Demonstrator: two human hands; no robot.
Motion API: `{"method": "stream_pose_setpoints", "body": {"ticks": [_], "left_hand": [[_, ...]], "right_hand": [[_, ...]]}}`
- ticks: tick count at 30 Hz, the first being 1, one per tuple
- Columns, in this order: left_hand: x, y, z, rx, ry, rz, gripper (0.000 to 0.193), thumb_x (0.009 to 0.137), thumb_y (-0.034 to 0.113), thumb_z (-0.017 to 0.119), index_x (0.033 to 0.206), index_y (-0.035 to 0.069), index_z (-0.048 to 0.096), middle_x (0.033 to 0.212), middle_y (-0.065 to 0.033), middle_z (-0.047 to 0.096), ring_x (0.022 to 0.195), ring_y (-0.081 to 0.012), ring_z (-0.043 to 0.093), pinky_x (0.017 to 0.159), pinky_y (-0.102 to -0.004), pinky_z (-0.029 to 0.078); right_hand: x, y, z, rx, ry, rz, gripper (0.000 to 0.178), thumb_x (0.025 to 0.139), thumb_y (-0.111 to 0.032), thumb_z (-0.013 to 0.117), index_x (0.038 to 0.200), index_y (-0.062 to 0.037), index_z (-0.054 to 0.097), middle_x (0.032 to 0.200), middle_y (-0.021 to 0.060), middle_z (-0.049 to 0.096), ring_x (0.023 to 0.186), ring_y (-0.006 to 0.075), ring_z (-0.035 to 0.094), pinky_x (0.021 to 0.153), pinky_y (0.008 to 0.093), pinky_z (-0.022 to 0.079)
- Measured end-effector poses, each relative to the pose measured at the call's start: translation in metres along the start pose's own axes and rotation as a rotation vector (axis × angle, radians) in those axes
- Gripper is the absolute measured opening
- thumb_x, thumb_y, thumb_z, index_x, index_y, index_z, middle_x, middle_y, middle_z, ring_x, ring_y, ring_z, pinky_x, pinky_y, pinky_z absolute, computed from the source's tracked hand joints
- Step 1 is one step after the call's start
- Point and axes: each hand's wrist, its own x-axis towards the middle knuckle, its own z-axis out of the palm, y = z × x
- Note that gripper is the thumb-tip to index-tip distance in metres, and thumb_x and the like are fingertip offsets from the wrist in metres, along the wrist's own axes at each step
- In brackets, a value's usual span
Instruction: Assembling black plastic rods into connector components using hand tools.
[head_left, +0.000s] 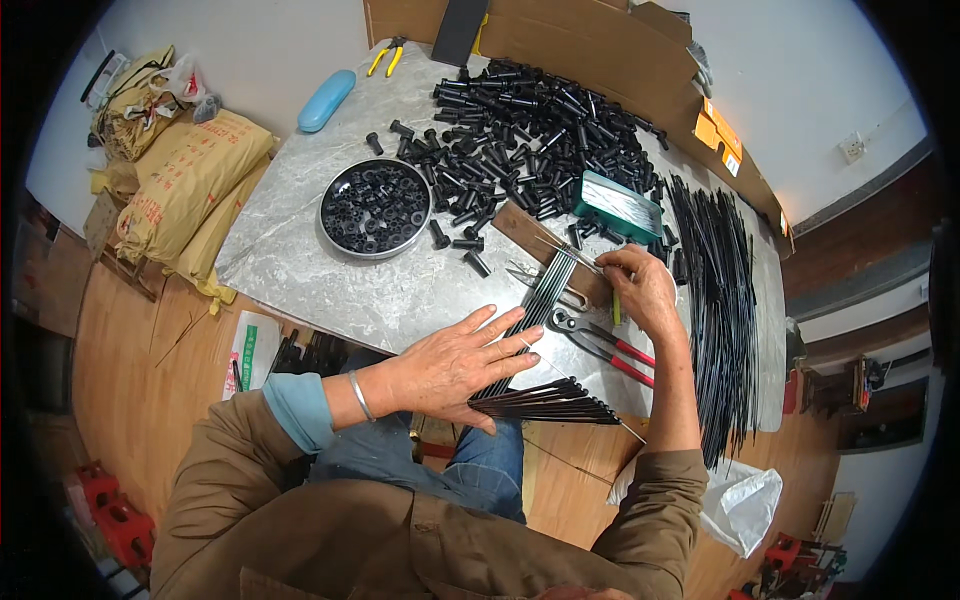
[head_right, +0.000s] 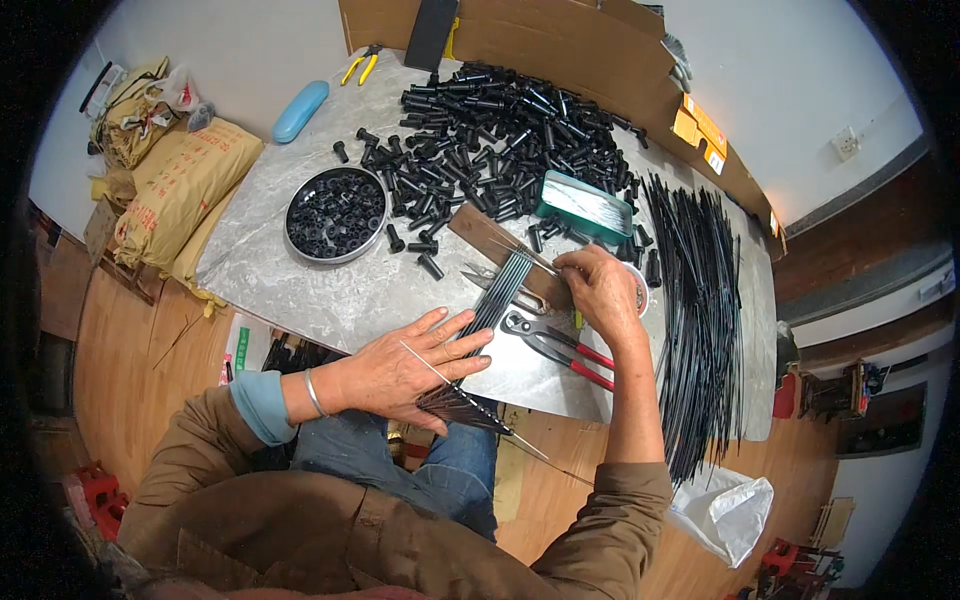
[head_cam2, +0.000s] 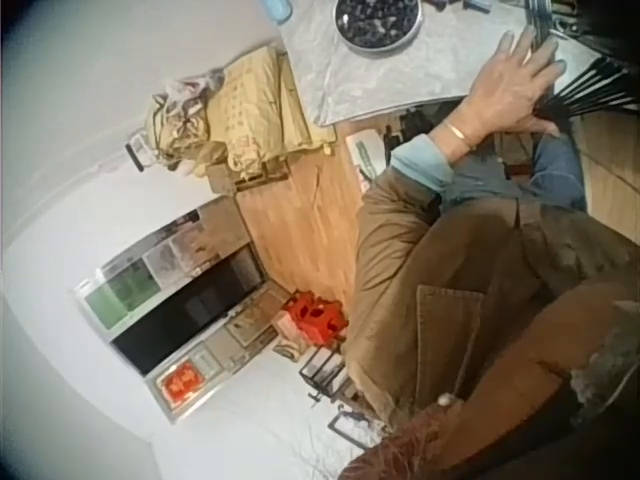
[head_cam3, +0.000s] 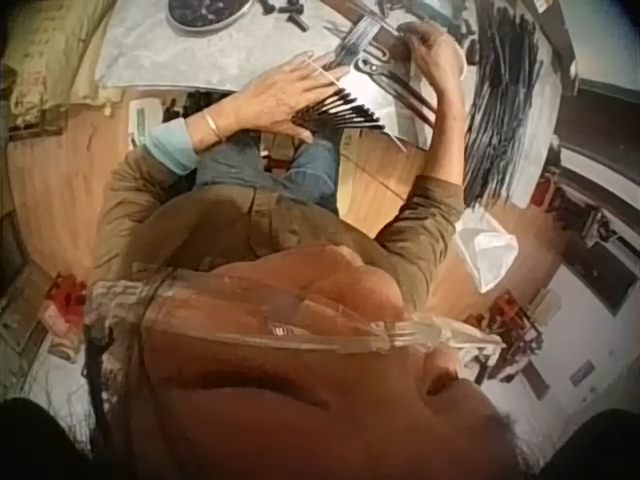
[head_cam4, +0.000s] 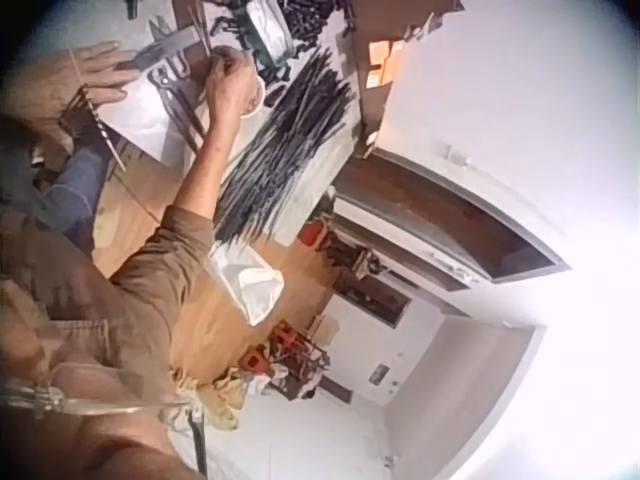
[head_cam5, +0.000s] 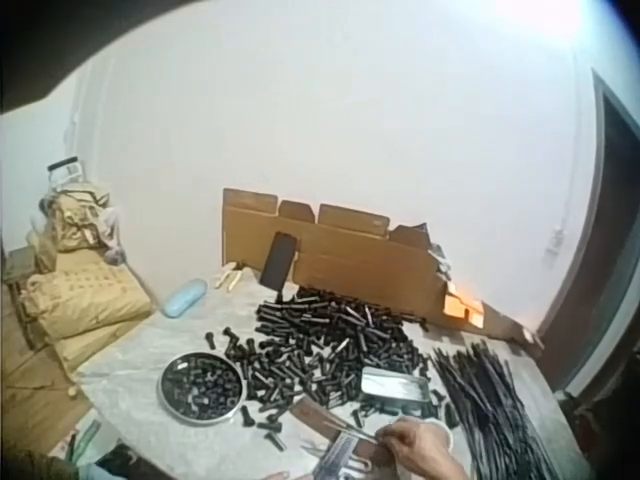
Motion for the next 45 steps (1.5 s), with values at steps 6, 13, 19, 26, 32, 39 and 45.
{"method": "stream_pose_setpoints", "body": {"ticks": [6, 13, 19, 26, 32, 39, 45], "left_hand": [[0.001, -0.002, 0.001, -0.002, 0.007, 0.003, 0.096, 0.065, 0.059, 0.071, 0.139, 0.008, 0.037, 0.15, -0.0131, 0.025, 0.139, -0.035, 0.021, 0.113, -0.0492, 0.02], [0.0, -0.002, 0.001, 0.0, 0.028, 0.01, 0.096, 0.064, 0.059, 0.072, 0.138, 0.008, 0.038, 0.15, -0.0134, 0.026, 0.139, -0.0348, 0.022, 0.113, -0.0493, 0.02], [0.001, -0.001, 0.0, -0.022, 0.032, 0.008, 0.094, 0.065, 0.057, 0.072, 0.137, 0.007, 0.039, 0.149, -0.0139, 0.026, 0.138, -0.0355, 0.023, 0.112, -0.0501, 0.021], [-0.003, -0.003, 0.003, -0.005, 0.049, 0.038, 0.091, 0.067, 0.058, 0.07, 0.136, 0.007, 0.041, 0.149, -0.0143, 0.028, 0.138, -0.0366, 0.022, 0.112, -0.0516, 0.02], [-0.006, -0.002, -0.016, 0.051, 0.041, 0.162, 0.059, 0.074, 0.049, 0.066, 0.127, 0.026, 0.056, 0.148, -0.0015, 0.032, 0.14, -0.0345, 0.018, 0.111, -0.0581, 0.014], [0.008, 0.026, -0.187, -0.312, 0.745, 0.179, 0.026, 0.088, 0.022, 0.055, 0.1, 0.005, 0.07, 0.137, -0.0147, 0.048, 0.139, -0.0311, 0.026, 0.111, -0.0428, 0.024], [-0.023, 0.028, -0.203, -0.557, 0.799, -0.153, 0.037, 0.092, 0.031, 0.055, 0.112, 0.002, 0.065, 0.111, -0.0055, 0.065, 0.093, -0.0068, 0.054, 0.081, -0.0229, 0.041]], "right_hand": [[0.008, 0.004, 0.001, 0.117, -0.019, -0.032, 0.016, 0.081, -0.006, 0.06, 0.095, -0.0046, 0.069, 0.085, 0.0066, 0.062, 0.077, 0.0214, 0.061, 0.072, 0.0295, 0.046], [0.02, -0.001, 0.007, 0.104, -0.045, -0.051, 0.016, 0.08, -0.003, 0.061, 0.095, -0.0012, 0.066, 0.089, 0.0092, 0.065, 0.08, 0.0193, 0.062, 0.074, 0.0289, 0.048], [0.028, 0.006, 0.033, 0.308, 0.163, -0.119, 0.024, 0.077, 0.002, 0.063, 0.101, -0.001, 0.061, 0.093, 0.0117, 0.066, 0.083, 0.0224, 0.062, 0.075, 0.0306, 0.049], [-0.044, -0.05, 0.037, -0.357, 0.112, -0.629, 0.043, 0.07, -0.009, 0.062, 0.112, -0.0136, 0.061, 0.12, 0.0081, 0.055, 0.114, 0.0301, 0.049, 0.094, 0.0437, 0.038], [-0.032, -0.059, 0.036, -0.483, 0.06, -0.761, 0.041, 0.07, -0.023, 0.067, 0.109, -0.0131, 0.056, 0.115, 0.0053, 0.052, 0.119, 0.0295, 0.043, 0.103, 0.0557, 0.026], [-0.05, -0.13, -0.006, 0.971, -0.654, -0.561, 0.038, 0.097, -0.027, 0.042, 0.119, 0.0018, 0.055, 0.114, 0.0101, 0.061, 0.108, 0.0185, 0.055, 0.097, 0.0325, 0.04], [-0.123, -0.185, 0.038, 1.396, -0.865, -0.223, 0.036, 0.09, -0.028, 0.061, 0.114, -0.0025, 0.053, 0.092, 0.0095, 0.063, 0.082, 0.0195, 0.063, 0.076, 0.0332, 0.052]]}}
